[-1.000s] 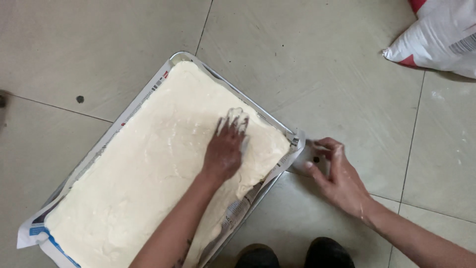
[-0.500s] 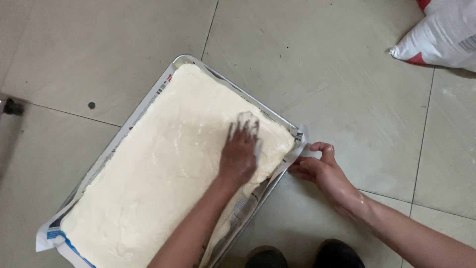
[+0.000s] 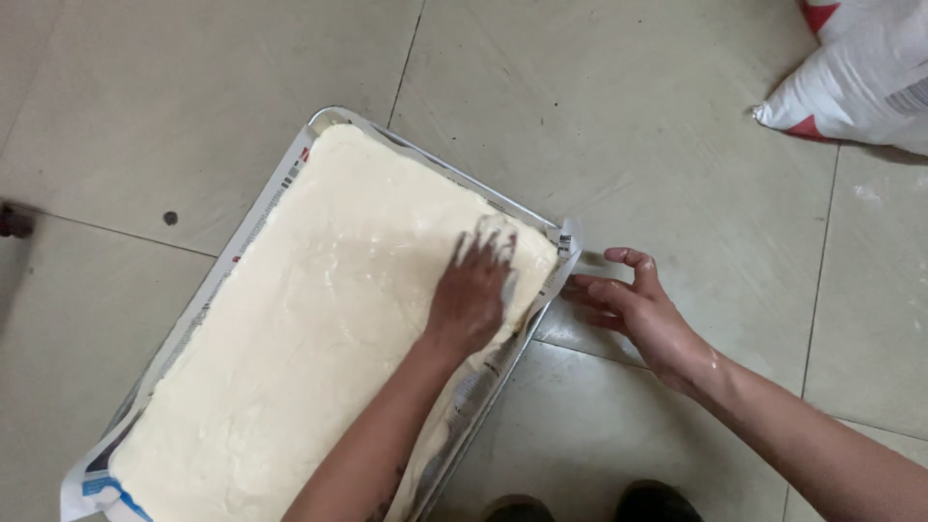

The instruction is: Spreading cake batter evenly on a baking tray using a scraper and bare hands.

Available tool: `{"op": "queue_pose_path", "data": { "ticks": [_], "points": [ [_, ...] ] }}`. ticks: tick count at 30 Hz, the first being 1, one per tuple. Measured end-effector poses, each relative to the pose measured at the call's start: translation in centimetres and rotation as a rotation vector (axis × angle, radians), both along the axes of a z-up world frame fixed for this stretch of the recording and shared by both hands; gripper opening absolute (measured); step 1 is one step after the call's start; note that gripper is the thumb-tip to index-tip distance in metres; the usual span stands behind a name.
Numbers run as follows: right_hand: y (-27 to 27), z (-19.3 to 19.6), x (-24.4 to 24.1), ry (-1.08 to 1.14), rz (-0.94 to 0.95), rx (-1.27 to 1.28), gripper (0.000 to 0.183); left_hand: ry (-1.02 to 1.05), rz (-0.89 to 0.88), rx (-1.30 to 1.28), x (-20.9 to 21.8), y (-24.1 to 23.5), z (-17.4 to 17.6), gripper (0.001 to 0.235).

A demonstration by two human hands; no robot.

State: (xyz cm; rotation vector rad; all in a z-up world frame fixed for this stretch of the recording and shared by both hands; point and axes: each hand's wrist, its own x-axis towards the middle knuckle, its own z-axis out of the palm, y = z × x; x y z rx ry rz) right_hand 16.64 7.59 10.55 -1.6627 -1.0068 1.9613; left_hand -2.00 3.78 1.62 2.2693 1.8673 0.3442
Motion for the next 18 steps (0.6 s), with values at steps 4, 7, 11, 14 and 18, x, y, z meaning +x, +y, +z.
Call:
{"op": "queue_pose_path", "data": {
  "ticks": [4, 7, 11, 14, 18],
  "points": [
    [0.1, -1.2, 0.9, -0.020, -0.009, -0.010, 0.052, 0.050, -0.130, -0.012, -1.6, 1.2, -1.3, 0.035],
    [-0.3, -1.8, 1.5, -0.003, -0.031, -0.026, 0.042, 0.172, -0.048, -0.038, -4.0, 2.3, -2.2, 0.041],
    [-0.9, -2.9, 1.4, 0.032, 0.014, -0.031, 0.038, 0.194, 0.173, -0.096, -3.2, 2.0, -2.4, 0.043],
    [-1.0, -3.7, 1.3, 0.059, 0.025, -0.045, 0.039, 0.108, 0.081, -0.053, -0.1, 0.9, -0.9, 0.044],
    [-0.8, -2.8, 1.0, 0.043, 0.033, -0.049, 0.036, 0.075, -0.182, -0.060, 0.4, 0.5, -2.1, 0.045]
  ]
}}
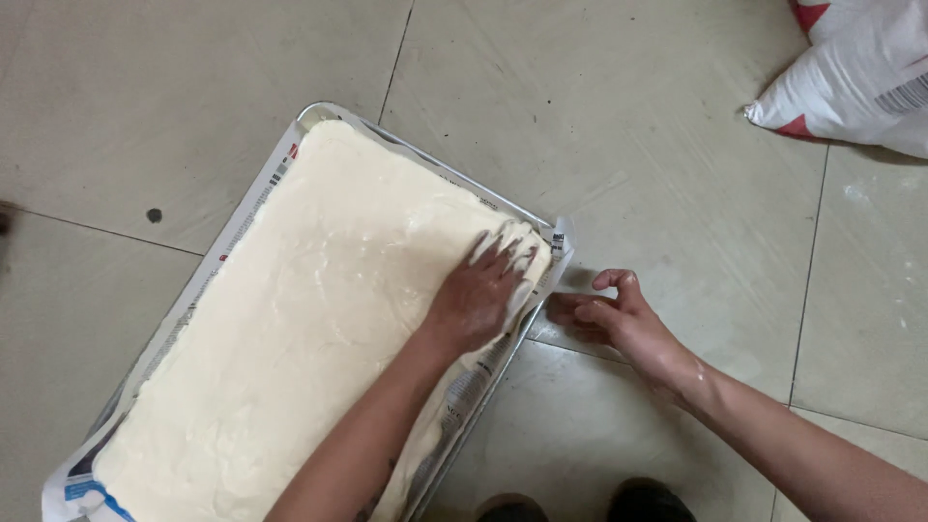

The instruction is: Spreading cake batter evenly on a baking tray using a scraper and bare hands.

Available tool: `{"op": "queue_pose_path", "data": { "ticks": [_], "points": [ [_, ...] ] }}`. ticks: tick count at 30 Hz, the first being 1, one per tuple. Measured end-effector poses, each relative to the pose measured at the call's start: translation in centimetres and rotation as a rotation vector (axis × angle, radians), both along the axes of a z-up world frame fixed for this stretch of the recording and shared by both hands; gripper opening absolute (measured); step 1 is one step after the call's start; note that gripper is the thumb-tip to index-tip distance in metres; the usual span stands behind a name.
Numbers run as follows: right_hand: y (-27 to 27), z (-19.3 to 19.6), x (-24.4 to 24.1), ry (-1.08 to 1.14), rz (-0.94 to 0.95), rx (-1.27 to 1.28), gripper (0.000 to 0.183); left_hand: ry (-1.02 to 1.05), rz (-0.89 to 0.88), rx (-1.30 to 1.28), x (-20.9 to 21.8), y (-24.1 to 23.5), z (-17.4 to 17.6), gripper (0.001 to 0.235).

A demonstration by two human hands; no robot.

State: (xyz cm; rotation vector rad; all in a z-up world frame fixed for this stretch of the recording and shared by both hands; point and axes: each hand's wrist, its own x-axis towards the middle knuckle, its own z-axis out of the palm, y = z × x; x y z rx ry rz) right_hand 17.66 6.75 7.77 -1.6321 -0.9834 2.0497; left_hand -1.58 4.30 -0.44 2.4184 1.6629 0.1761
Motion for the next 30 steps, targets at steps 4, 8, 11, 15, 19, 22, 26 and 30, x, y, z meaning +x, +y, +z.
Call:
{"op": "queue_pose_path", "data": {
  "ticks": [4, 8, 11, 15, 19, 22, 26, 30],
  "points": [
    [-0.8, -0.7, -0.4, -0.010, -0.020, -0.034, 0.035, 0.078, 0.051, 0.068, -4.0, 1.2, -1.2, 0.046],
    [-1.8, -1.1, -1.9, 0.145, -0.113, -0.098, 0.031, 0.052, 0.105, 0.029, -3.4, 0.3, -0.7, 0.049],
    [-1.6, -1.6, -2.7, 0.119, -0.172, -0.108, 0.020, 0.040, -0.028, -0.034, -2.2, -2.8, 1.1, 0.050],
    [0.3, -4.3, -4.5, 0.035, -0.153, -0.024, 0.017, -0.061, 0.019, -0.138, -4.6, -8.4, 3.0, 0.047],
    [3.9, 1.7, -8.3, 0.109, -0.024, 0.057, 0.020, -0.103, 0.149, 0.072, -7.6, -13.3, 3.7, 0.056],
    [5.8, 1.0, -10.6, 0.191, -0.052, 0.008, 0.012, -0.071, 0.223, -0.027, -8.1, -12.5, 3.8, 0.060],
    [5.6, 1.7, -11.5, 0.117, -0.057, 0.109, 0.041, 0.057, 0.205, -0.172, -7.5, -4.9, 4.7, 0.052],
    [3.5, 2.9, -10.3, 0.027, 0.008, 0.107, 0.043, 0.018, 0.258, -0.027, -7.9, 1.6, 0.3, 0.044]
  ]
}}
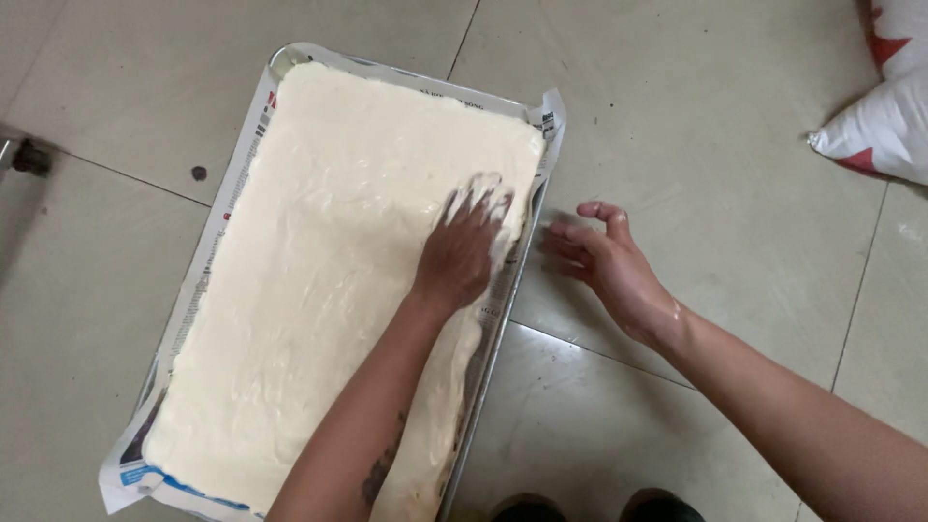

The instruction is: Spreading cake batter evenly on a baking tray using a scraper and bare hands.

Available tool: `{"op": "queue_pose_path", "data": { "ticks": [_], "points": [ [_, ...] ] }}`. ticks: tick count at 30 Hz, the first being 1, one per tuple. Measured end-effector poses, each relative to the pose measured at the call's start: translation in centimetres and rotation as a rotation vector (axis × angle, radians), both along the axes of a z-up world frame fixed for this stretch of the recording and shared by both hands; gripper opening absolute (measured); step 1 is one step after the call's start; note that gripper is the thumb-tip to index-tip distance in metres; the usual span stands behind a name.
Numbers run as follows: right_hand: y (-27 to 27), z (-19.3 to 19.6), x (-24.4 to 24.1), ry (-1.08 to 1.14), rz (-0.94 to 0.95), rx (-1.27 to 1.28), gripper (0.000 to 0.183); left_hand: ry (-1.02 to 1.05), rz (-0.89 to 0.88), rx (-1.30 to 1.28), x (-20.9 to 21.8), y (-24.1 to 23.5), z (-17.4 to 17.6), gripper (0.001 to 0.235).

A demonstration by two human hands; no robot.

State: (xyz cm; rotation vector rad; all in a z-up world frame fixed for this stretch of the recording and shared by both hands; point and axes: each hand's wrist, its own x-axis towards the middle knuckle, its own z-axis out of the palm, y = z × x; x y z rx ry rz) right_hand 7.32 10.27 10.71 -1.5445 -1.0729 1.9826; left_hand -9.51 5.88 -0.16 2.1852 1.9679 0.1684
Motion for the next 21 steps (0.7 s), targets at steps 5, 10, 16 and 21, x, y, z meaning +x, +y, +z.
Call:
{"op": "queue_pose_path", "data": {
  "ticks": [5, 10, 16, 21],
  "points": [
    [-0.6, -0.8, 2.7, -0.019, -0.066, -0.087, 0.040, -0.091, -0.035, 0.138, -0.1, 4.1, 0.1, 0.046],
    [-1.2, -0.6, 3.3, -0.017, -0.097, -0.131, 0.033, 0.005, -0.136, 0.044, -0.3, -0.2, 2.5, 0.044],
    [-4.8, -3.5, 1.9, 0.036, 0.014, -0.233, 0.026, -0.060, -0.199, -0.199, -0.5, -10.0, 2.8, 0.043],
    [-8.7, -6.7, 0.8, 0.053, 0.157, -0.292, 0.033, 0.014, -0.138, -0.092, -0.5, -5.3, 3.4, 0.044]
  ]
}}
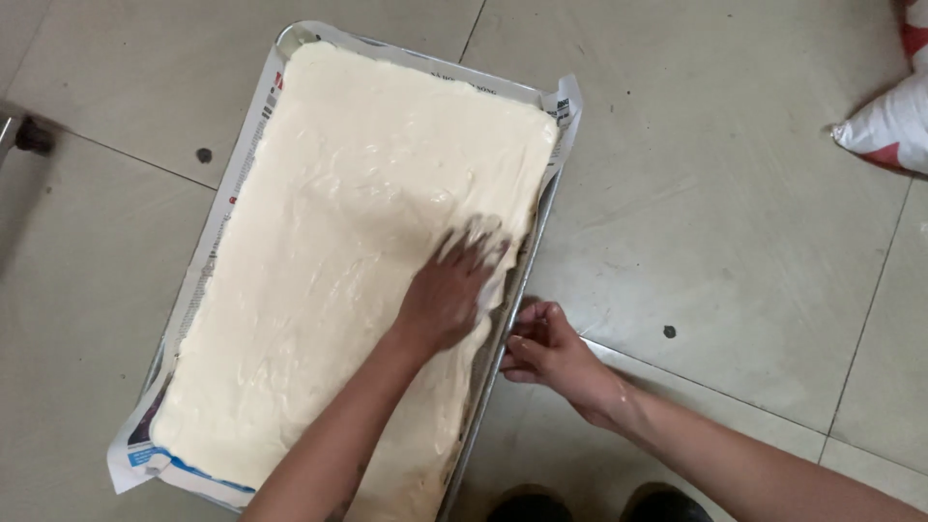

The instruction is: Spreading cake batter evenly on a baking tray using a scraper and bare hands.

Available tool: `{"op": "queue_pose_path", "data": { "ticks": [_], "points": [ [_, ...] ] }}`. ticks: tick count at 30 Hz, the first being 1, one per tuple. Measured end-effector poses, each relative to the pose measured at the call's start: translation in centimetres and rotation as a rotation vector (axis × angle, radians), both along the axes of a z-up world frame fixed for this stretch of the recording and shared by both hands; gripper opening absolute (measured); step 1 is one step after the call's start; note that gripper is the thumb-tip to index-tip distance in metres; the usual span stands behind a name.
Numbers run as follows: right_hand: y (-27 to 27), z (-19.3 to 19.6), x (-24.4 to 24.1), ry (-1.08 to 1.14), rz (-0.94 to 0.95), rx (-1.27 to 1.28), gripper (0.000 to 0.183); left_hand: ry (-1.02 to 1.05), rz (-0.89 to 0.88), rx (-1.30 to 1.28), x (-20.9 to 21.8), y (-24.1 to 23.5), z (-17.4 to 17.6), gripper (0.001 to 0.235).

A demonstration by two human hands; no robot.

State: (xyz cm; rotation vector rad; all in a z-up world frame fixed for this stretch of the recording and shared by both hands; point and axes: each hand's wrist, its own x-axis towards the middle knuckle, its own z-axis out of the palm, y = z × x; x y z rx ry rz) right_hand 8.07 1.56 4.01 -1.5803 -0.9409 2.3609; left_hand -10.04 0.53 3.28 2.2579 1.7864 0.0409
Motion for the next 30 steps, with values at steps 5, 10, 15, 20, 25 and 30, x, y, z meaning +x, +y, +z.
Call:
{"op": "queue_pose_path", "data": {
  "ticks": [5, 10, 15, 20, 25, 30],
  "points": [
    [-0.6, -0.5, -1.0, -0.035, -0.073, 0.110, 0.035, -0.089, 0.078, 0.183, 0.3, 6.6, -5.1, 0.041],
    [1.2, -1.5, -2.2, -0.126, -0.021, 0.324, 0.036, -0.018, 0.056, 0.118, -0.5, 2.6, -3.5, 0.044],
    [5.8, -4.2, -3.2, -0.352, 0.128, 0.608, 0.036, 0.008, 0.286, -0.065, -3.7, -2.6, 4.3, 0.052],
    [9.0, -4.9, -2.1, -0.490, 0.238, 0.674, 0.042, 0.031, 0.348, -0.246, -2.5, -3.1, 4.3, 0.047],
    [9.2, -2.1, 0.1, -0.542, 0.249, 0.668, 0.039, -0.109, 0.049, 0.096, -0.1, -2.6, 2.2, 0.029],
    [7.8, 2.7, 0.4, -0.479, 0.248, 0.596, 0.045, -0.116, 0.201, 0.186, 0.4, 1.9, -1.6, 0.048]
  ]
}}
